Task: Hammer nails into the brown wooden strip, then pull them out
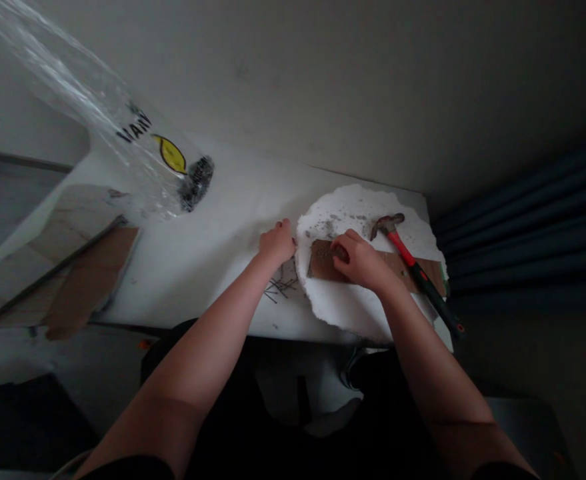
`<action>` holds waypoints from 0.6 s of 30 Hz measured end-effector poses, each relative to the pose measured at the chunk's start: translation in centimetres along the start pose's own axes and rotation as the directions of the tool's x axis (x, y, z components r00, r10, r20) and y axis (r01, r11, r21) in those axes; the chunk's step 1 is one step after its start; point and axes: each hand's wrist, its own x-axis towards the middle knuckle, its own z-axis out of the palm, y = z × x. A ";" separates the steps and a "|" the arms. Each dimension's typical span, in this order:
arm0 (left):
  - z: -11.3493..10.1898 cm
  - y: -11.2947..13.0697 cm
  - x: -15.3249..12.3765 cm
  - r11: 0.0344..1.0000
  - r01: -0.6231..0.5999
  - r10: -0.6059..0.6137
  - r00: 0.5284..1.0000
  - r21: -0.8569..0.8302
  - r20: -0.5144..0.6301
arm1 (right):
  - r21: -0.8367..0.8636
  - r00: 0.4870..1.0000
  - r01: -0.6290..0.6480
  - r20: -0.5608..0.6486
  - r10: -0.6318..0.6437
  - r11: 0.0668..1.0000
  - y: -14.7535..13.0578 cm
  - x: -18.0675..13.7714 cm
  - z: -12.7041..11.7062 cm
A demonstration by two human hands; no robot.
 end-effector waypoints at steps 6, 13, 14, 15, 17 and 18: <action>0.1 0.0 0.0 1.000 -0.018 0.018 1.000 0.004 -0.011 | -0.024 0.997 -0.075 0.030 0.076 0.997 1.7 0.1 -0.7; 0.1 0.0 0.0 1.000 -0.010 0.010 1.000 -0.016 -0.005 | 0.151 0.991 0.042 -0.133 -0.022 0.988 -1.0 -0.2 -1.9; 0.0 0.0 0.1 1.000 -0.005 0.005 1.000 -0.019 0.008 | 0.164 0.989 0.108 -0.119 -0.089 0.981 -1.8 -0.4 -1.2; 0.0 0.0 0.2 1.000 0.001 -0.001 1.000 -0.019 0.023 | 0.162 0.981 0.188 -0.072 -0.179 0.969 -2.7 -0.5 -0.1; -0.1 0.1 0.2 1.000 0.011 -0.010 0.999 -0.009 0.040 | 0.089 0.949 0.314 0.014 -0.316 0.945 -4.1 -0.8 2.4; -0.1 0.1 0.3 1.000 0.012 -0.012 0.999 -0.003 0.039 | 0.023 0.940 0.336 0.045 -0.337 0.942 -4.7 -0.8 3.7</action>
